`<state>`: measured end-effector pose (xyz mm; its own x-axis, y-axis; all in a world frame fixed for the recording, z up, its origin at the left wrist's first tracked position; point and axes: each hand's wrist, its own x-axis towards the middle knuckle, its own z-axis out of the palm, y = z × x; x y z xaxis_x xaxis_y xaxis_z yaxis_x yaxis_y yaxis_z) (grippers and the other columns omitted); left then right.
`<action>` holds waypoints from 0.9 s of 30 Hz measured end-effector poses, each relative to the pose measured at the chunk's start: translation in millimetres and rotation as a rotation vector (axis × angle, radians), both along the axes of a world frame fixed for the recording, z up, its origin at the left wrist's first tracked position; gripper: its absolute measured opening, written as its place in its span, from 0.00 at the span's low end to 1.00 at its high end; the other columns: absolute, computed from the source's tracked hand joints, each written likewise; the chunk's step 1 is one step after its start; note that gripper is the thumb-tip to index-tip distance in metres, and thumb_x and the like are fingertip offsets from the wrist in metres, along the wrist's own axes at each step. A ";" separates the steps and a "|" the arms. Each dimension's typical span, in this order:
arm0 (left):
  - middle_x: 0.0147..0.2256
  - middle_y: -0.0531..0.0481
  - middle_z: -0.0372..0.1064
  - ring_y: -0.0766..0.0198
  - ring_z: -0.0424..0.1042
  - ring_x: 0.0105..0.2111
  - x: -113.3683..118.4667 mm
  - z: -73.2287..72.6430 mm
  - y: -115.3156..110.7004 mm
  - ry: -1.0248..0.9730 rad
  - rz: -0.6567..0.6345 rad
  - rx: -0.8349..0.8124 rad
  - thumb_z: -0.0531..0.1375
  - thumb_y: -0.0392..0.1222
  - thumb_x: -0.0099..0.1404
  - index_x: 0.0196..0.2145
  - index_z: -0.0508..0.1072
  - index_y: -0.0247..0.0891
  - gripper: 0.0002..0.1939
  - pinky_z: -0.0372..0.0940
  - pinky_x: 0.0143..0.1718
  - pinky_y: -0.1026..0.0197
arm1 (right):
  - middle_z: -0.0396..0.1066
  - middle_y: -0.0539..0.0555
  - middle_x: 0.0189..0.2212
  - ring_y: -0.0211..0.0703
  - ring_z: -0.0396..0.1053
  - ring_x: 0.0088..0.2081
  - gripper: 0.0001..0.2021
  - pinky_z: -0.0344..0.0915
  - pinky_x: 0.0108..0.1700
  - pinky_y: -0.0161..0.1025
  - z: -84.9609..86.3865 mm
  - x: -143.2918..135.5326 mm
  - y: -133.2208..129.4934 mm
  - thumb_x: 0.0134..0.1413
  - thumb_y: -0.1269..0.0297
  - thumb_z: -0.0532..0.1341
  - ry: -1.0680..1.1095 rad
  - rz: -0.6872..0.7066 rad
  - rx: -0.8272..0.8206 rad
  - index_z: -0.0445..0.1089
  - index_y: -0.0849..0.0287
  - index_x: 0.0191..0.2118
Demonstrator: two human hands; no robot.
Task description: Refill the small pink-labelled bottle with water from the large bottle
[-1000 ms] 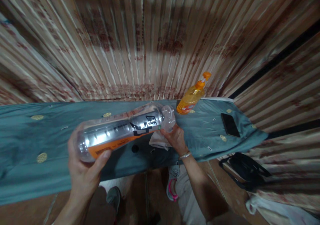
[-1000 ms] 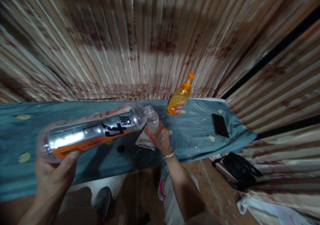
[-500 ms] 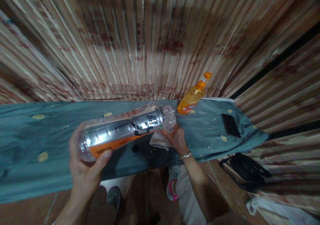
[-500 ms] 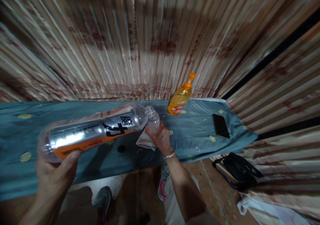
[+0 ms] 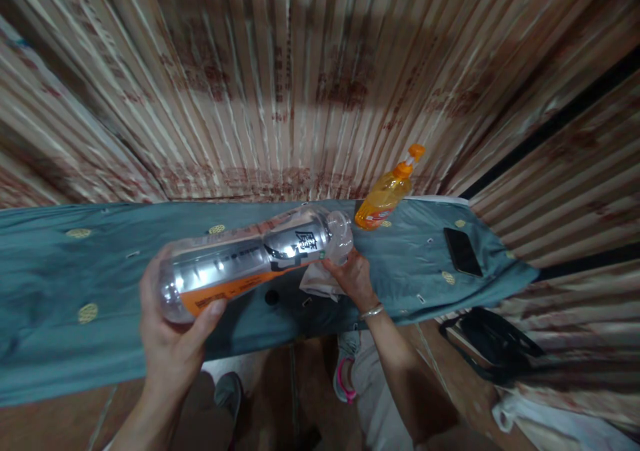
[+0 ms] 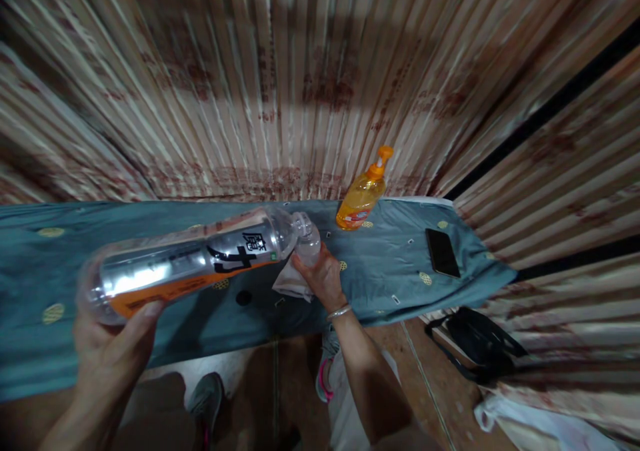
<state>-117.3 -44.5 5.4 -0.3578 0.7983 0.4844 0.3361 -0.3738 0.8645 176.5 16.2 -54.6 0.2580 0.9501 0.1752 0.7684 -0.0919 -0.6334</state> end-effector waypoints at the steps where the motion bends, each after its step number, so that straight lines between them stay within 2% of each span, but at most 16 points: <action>1: 0.65 0.41 0.70 0.35 0.70 0.65 0.4 1.0 0.1 -0.031 -0.004 -0.016 0.77 0.57 0.49 0.68 0.70 0.50 0.50 0.60 0.70 0.29 | 0.84 0.64 0.40 0.58 0.85 0.43 0.21 0.80 0.48 0.48 0.0 -0.1 0.0 0.53 0.59 0.74 -0.001 -0.004 -0.005 0.75 0.63 0.51; 3: 0.65 0.40 0.70 0.33 0.68 0.66 1.7 3.5 0.4 -0.109 -0.009 -0.053 0.79 0.56 0.45 0.66 0.71 0.49 0.51 0.57 0.72 0.27 | 0.84 0.64 0.40 0.58 0.85 0.43 0.21 0.80 0.47 0.48 -0.7 0.1 0.0 0.54 0.59 0.74 0.002 0.003 -0.002 0.75 0.63 0.50; 6: 0.64 0.40 0.70 0.33 0.68 0.66 3.4 7.1 0.9 -0.126 -0.002 -0.059 0.79 0.57 0.43 0.66 0.71 0.48 0.53 0.55 0.73 0.27 | 0.85 0.64 0.40 0.58 0.85 0.43 0.19 0.80 0.47 0.48 -2.2 1.2 -0.1 0.55 0.56 0.73 0.001 0.026 0.018 0.75 0.61 0.48; 10: 0.63 0.42 0.70 0.36 0.70 0.65 4.2 8.0 0.2 -0.103 0.001 -0.050 0.78 0.58 0.44 0.65 0.71 0.49 0.51 0.57 0.73 0.31 | 0.85 0.65 0.41 0.59 0.85 0.43 0.19 0.80 0.47 0.50 -1.6 2.0 -0.8 0.55 0.54 0.73 0.012 0.028 0.020 0.75 0.60 0.48; 14: 0.64 0.40 0.70 0.35 0.69 0.66 4.1 6.0 0.3 -0.168 -0.030 -0.077 0.80 0.55 0.43 0.66 0.71 0.48 0.53 0.60 0.71 0.30 | 0.85 0.66 0.42 0.60 0.85 0.45 0.21 0.80 0.46 0.49 -0.4 1.1 -1.2 0.55 0.55 0.73 0.031 0.014 0.020 0.75 0.61 0.49; 17: 0.64 0.38 0.70 0.32 0.69 0.66 4.8 6.8 1.4 -0.181 -0.022 -0.080 0.80 0.55 0.41 0.65 0.72 0.46 0.54 0.58 0.71 0.28 | 0.85 0.64 0.41 0.59 0.85 0.43 0.20 0.81 0.45 0.50 -2.8 0.5 -0.8 0.55 0.54 0.73 0.024 -0.007 0.030 0.76 0.59 0.49; 20: 0.63 0.40 0.72 0.34 0.70 0.64 4.9 7.7 1.7 -0.149 -0.015 -0.066 0.80 0.56 0.41 0.65 0.72 0.48 0.53 0.58 0.72 0.29 | 0.85 0.63 0.40 0.58 0.85 0.42 0.20 0.81 0.44 0.49 -5.9 0.3 -0.4 0.56 0.53 0.72 0.016 -0.002 0.062 0.76 0.57 0.49; 27: 0.66 0.40 0.68 0.34 0.67 0.68 2.4 2.2 0.3 -0.172 -0.032 -0.055 0.80 0.54 0.43 0.67 0.69 0.50 0.54 0.54 0.73 0.28 | 0.85 0.64 0.39 0.59 0.85 0.40 0.22 0.81 0.45 0.50 -4.1 -0.4 -0.2 0.55 0.56 0.74 -0.002 -0.019 0.013 0.76 0.60 0.52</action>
